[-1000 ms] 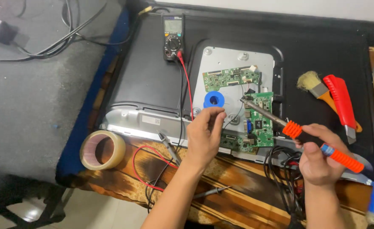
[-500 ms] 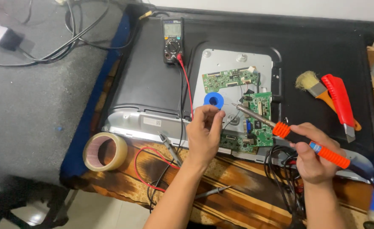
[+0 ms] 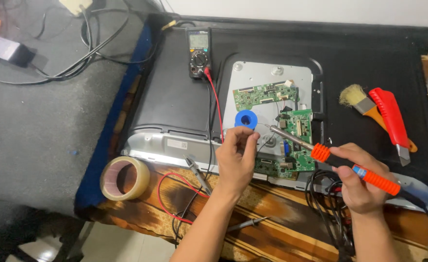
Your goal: Repairing a television by soldering components on the circuit board and testing with a multimeter
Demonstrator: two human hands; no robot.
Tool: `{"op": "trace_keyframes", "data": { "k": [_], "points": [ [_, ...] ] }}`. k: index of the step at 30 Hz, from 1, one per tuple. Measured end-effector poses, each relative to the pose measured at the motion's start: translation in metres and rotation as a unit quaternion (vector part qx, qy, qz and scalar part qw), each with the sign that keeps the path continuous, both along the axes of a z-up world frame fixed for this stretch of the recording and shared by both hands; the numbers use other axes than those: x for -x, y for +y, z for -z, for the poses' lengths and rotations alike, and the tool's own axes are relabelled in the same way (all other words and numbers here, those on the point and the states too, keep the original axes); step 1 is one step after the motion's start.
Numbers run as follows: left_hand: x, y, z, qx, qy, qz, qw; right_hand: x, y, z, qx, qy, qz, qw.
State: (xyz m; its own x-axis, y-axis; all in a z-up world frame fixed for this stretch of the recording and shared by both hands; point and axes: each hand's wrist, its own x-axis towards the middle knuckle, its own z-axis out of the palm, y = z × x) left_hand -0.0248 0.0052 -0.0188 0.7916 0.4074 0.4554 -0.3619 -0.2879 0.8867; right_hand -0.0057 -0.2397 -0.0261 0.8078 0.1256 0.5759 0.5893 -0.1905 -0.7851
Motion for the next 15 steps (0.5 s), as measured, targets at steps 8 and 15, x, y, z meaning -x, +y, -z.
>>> {"op": "trace_keyframes", "data": {
  "k": [8, 15],
  "points": [
    [-0.0001, -0.001, 0.0018, 0.009, 0.009, 0.0, 1.0, -0.0014, -0.0006, 0.0001, 0.014, -0.05, -0.003, 0.999],
    [-0.0011, 0.0001, 0.0039, 0.008, 0.004, -0.001, 1.0, -0.0015, -0.0018, 0.0048, 0.026, -0.048, 0.01, 0.998]
  ]
}}
